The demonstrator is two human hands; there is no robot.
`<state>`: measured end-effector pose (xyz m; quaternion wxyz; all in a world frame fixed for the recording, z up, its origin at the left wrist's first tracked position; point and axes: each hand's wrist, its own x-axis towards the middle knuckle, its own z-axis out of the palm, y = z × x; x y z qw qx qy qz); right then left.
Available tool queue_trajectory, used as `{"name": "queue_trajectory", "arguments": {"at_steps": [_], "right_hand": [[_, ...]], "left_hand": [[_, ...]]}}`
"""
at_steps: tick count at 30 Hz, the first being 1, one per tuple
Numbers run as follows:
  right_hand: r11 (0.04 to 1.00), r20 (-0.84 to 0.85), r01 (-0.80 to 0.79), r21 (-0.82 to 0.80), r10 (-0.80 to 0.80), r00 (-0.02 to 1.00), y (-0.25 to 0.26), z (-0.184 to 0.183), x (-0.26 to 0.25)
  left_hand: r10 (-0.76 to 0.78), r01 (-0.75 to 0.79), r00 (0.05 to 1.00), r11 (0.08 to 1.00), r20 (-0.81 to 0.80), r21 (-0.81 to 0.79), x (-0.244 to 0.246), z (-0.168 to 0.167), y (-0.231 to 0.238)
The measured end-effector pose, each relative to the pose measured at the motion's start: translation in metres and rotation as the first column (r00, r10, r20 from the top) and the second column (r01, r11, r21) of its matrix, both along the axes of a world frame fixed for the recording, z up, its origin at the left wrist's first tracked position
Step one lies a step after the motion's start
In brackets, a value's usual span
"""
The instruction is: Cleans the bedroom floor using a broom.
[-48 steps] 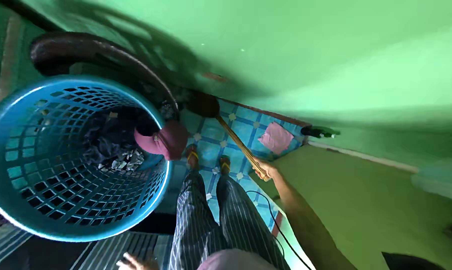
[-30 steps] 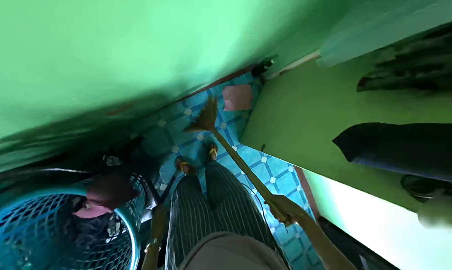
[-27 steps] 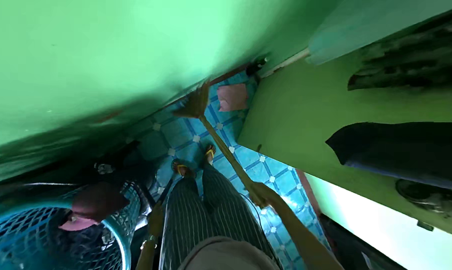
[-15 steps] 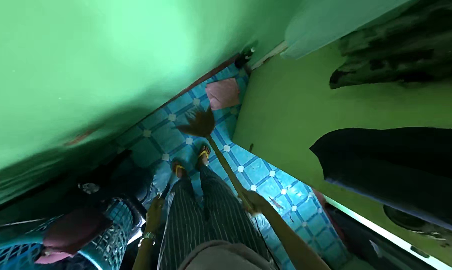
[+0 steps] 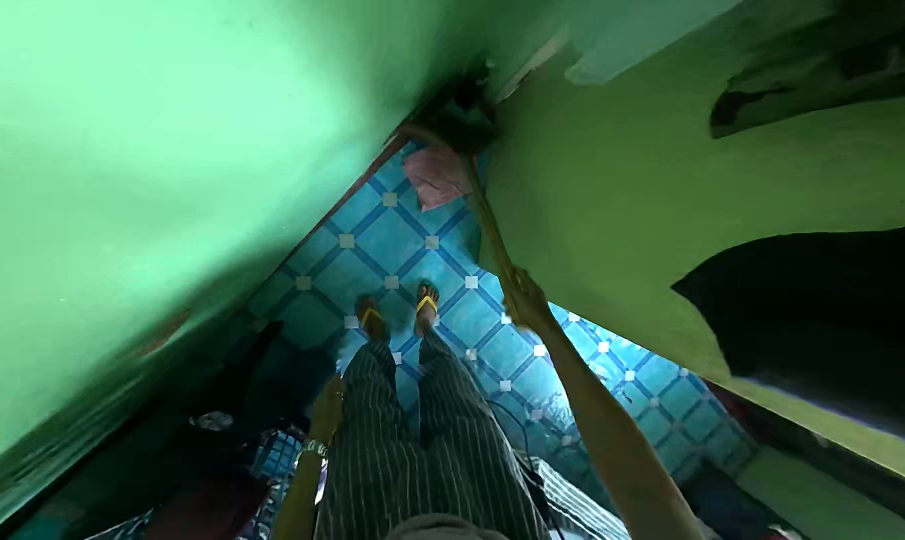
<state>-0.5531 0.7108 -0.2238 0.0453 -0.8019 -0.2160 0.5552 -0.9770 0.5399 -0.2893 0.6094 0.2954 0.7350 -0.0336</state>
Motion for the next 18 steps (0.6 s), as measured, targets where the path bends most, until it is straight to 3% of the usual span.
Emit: {"name": "queue_trajectory", "arguments": {"at_steps": [4,6,8,13,18], "right_hand": [[0.997,0.04,-0.069,-0.025,0.07,0.997,0.076,-0.123,-0.024],[0.987,0.029,-0.126,-0.098,0.129,0.991,0.075,-0.147,-0.042],[0.984,0.032,-0.142,-0.107,0.146,0.989,0.027,-0.152,-0.048],[0.943,-0.048,-0.227,-0.244,0.222,0.974,-0.113,-0.088,-0.04],[0.931,-0.114,-0.023,-0.364,-0.02,0.993,-0.175,0.017,-0.037]], "left_hand": [[0.135,-0.135,0.991,0.991,-0.005,-0.005,-0.008,-0.013,0.015],[0.149,-0.15,0.989,0.988,-0.02,-0.038,-0.015,-0.021,0.014],[0.143,-0.145,0.989,0.987,-0.028,-0.066,-0.019,-0.032,0.007],[-0.004,0.006,1.0,0.996,0.016,-0.094,-0.018,-0.059,0.017],[-0.175,0.177,0.984,0.982,0.04,-0.07,0.003,-0.095,0.08]]}}
